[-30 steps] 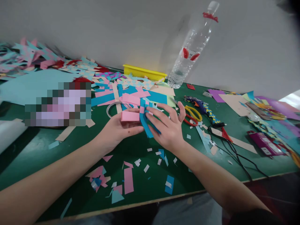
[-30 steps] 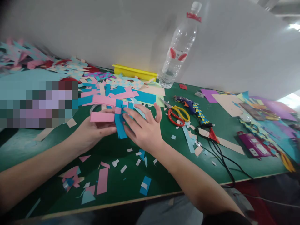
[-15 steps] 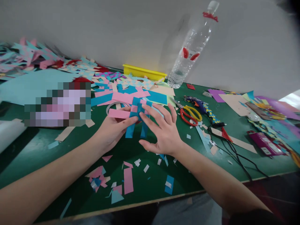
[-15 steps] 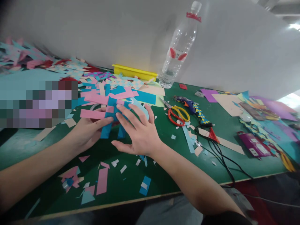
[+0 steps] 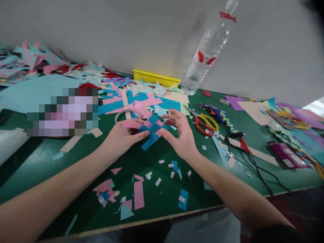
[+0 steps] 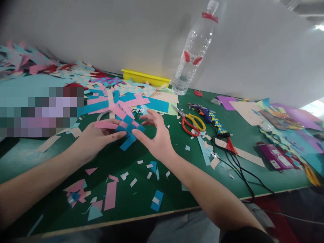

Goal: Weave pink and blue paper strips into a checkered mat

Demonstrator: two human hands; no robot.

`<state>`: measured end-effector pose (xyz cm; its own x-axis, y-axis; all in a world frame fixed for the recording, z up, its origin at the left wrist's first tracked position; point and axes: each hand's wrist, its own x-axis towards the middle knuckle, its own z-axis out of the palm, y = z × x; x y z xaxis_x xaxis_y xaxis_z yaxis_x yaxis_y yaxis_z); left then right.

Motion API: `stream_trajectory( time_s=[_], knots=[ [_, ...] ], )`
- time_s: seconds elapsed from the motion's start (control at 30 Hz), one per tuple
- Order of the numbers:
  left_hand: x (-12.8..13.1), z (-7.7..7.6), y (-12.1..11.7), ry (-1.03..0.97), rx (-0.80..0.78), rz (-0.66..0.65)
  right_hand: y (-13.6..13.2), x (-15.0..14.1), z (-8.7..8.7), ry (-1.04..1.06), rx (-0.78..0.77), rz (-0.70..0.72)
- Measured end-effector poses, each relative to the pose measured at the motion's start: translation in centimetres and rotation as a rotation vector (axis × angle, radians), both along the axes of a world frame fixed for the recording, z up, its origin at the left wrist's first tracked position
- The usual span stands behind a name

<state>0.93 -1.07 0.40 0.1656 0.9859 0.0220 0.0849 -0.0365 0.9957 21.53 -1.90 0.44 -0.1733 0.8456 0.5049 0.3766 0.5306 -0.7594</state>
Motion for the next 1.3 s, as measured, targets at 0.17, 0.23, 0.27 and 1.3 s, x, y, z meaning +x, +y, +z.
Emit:
stream_trajectory(
  time_s=[0.17, 0.23, 0.27, 1.3],
  knots=[
    [-0.6, -0.2, 0.4, 0.209, 0.096, -0.058, 0.5, 0.0, -0.1, 0.098, -0.372, 0.100],
    [-0.7, -0.2, 0.5, 0.269, 0.087, -0.093, 0.6, 0.0, -0.1, 0.127, -0.408, 0.093],
    [-0.7, -0.1, 0.5, 0.277, 0.080, -0.080, 0.7, 0.0, -0.1, 0.150, -0.425, 0.081],
    [0.0, -0.3, 0.2, 0.047, -0.114, 0.083, 0.3, -0.2, -0.1, 0.294, -0.436, -0.006]
  ],
)
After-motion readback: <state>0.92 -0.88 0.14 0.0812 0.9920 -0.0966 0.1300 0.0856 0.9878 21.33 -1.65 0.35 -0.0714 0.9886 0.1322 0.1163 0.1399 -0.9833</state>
